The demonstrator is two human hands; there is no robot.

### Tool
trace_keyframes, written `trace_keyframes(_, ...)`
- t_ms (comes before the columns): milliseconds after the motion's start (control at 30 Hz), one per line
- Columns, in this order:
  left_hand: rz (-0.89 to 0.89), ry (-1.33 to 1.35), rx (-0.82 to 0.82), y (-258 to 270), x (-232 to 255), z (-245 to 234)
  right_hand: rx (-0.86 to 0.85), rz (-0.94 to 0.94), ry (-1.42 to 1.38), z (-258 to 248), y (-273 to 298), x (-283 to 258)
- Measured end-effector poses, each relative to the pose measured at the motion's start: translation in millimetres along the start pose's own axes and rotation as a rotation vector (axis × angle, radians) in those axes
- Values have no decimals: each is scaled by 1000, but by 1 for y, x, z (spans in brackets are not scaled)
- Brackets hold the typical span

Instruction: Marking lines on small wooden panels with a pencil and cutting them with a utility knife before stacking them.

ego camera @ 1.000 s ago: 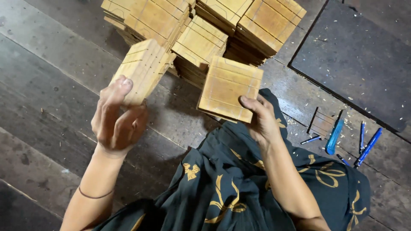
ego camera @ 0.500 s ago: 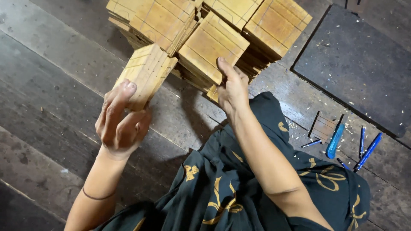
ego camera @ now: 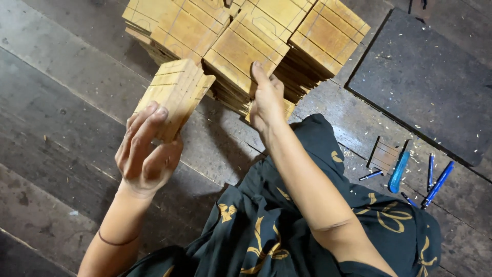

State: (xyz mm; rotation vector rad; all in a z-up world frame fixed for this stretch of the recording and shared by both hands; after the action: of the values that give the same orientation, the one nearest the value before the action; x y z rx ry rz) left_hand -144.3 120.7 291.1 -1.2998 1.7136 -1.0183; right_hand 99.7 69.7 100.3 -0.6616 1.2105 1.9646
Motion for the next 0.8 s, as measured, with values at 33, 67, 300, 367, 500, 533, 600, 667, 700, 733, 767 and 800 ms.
trace_keyframes(33,-1,1,-3,0,0,0,10,18,59,-3,-5,7)
trace_keyframes(67,-2,2,-6,1,1,0,20,36,118,-6,-9,15)
trace_keyframes(300,7,9,15,0,1,4,1,19,75,16,29,-6)
trace_keyframes(367,36,-13,19,-6,4,9,-29,35,98,14,20,-4)
trace_keyframes(500,72,16,16,-16,6,21,-137,49,150,8,35,-16)
trace_keyframes(533,82,32,16,-14,5,25,-183,52,188,5,40,-18)
trace_keyframes(600,104,39,21,-24,4,31,-241,44,222,-4,44,-20)
trace_keyframes(667,80,87,1,-40,10,36,-237,-21,290,-32,48,-20)
trace_keyframes(700,77,84,0,-37,7,43,-239,-18,293,-49,40,-12)
trace_keyframes(733,77,117,19,-35,5,48,-191,-48,278,-71,33,-8)
trace_keyframes(767,79,145,37,-33,1,52,-148,-78,261,-91,25,-5)
trace_keyframes(800,79,137,35,-34,-1,56,-156,-75,262,-104,15,-3)
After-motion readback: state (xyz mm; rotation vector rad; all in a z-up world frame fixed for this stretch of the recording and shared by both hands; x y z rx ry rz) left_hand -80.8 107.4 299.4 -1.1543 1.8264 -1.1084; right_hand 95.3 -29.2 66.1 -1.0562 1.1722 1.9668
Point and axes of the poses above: each hand's wrist, its own y-axis away from the middle knuckle, its own z-axis out of the palm, x = y × z, the point moved 9 cm from there along -y, towards the middle knuckle, and after that the axes turned 4 degrees about z, right-handed, at the moved point
